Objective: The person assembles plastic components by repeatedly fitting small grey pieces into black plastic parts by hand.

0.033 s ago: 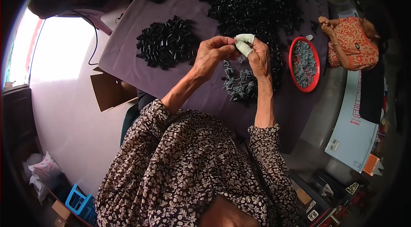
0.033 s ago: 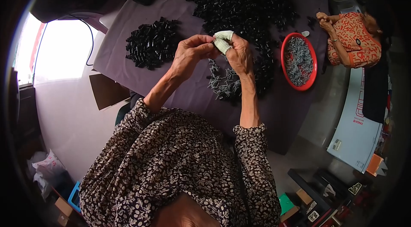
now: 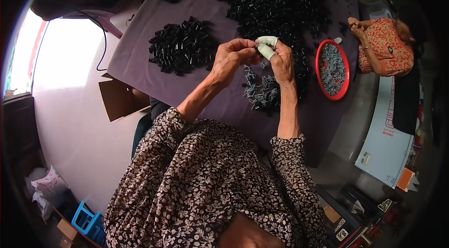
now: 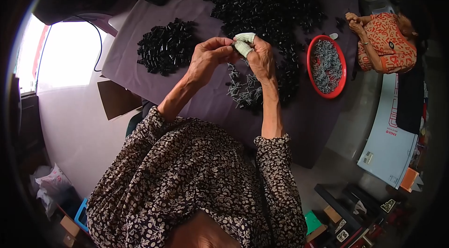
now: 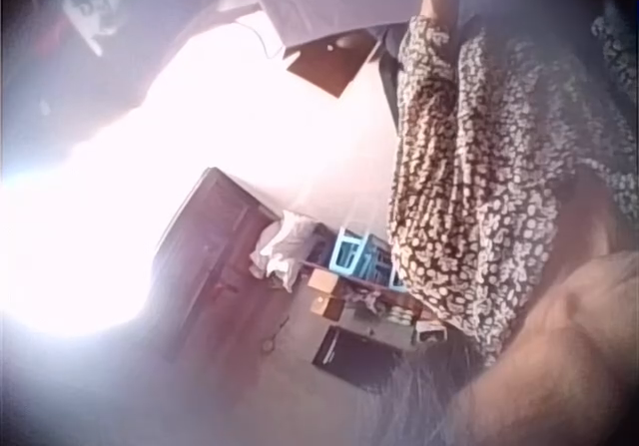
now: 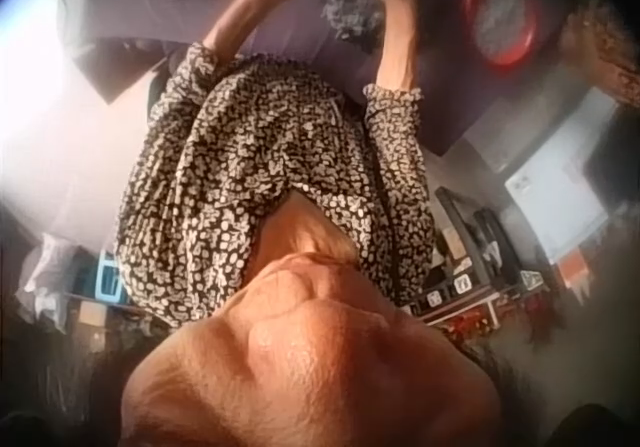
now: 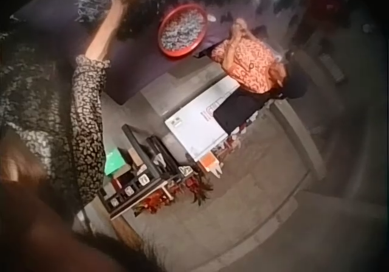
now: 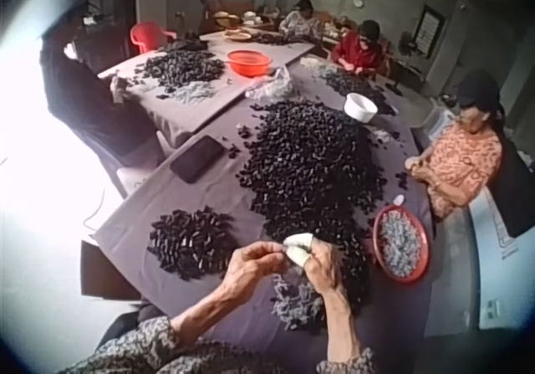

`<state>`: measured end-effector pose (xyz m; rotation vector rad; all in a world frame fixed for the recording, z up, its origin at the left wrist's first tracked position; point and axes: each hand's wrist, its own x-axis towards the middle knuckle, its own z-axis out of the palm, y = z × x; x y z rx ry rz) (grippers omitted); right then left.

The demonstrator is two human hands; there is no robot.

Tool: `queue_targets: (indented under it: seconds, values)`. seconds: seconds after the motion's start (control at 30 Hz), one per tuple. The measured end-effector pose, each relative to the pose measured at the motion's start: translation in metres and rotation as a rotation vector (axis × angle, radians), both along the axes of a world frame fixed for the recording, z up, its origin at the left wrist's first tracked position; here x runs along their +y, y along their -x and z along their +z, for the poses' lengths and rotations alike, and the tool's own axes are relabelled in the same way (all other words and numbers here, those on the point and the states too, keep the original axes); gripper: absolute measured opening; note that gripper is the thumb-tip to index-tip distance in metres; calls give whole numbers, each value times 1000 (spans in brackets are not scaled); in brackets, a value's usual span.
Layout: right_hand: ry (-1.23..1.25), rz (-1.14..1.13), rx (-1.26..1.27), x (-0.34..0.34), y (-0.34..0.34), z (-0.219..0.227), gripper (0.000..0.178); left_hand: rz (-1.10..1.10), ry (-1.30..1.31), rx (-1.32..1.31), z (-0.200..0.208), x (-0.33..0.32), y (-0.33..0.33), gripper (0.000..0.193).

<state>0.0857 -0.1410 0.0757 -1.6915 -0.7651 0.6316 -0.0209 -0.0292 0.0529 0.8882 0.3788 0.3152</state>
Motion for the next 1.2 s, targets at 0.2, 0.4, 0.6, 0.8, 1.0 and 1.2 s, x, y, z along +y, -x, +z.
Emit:
queue_targets:
  seconds: [0.2,0.4,0.6,0.8,1.0,1.2]
  values:
    - [-54,-216,157,-10,-14,-30,17,68,78,50,-15,13,-2,12]
    - [286,-104,-313,-13,-10,-32,16,140,-21,90,-9,27,3,13]
    - [121,-26,-650,12,-10,-50,14,163,-68,99,-8,36,8,15]
    - [295,107,-909,23,-9,-51,7,150,-85,90,-9,34,8,15]
    - [171,128,-933,24,-10,-55,7,145,-127,100,-7,28,10,14]
    - [59,-19,-160,-2,-4,-28,14,69,-114,59,-13,16,6,14]
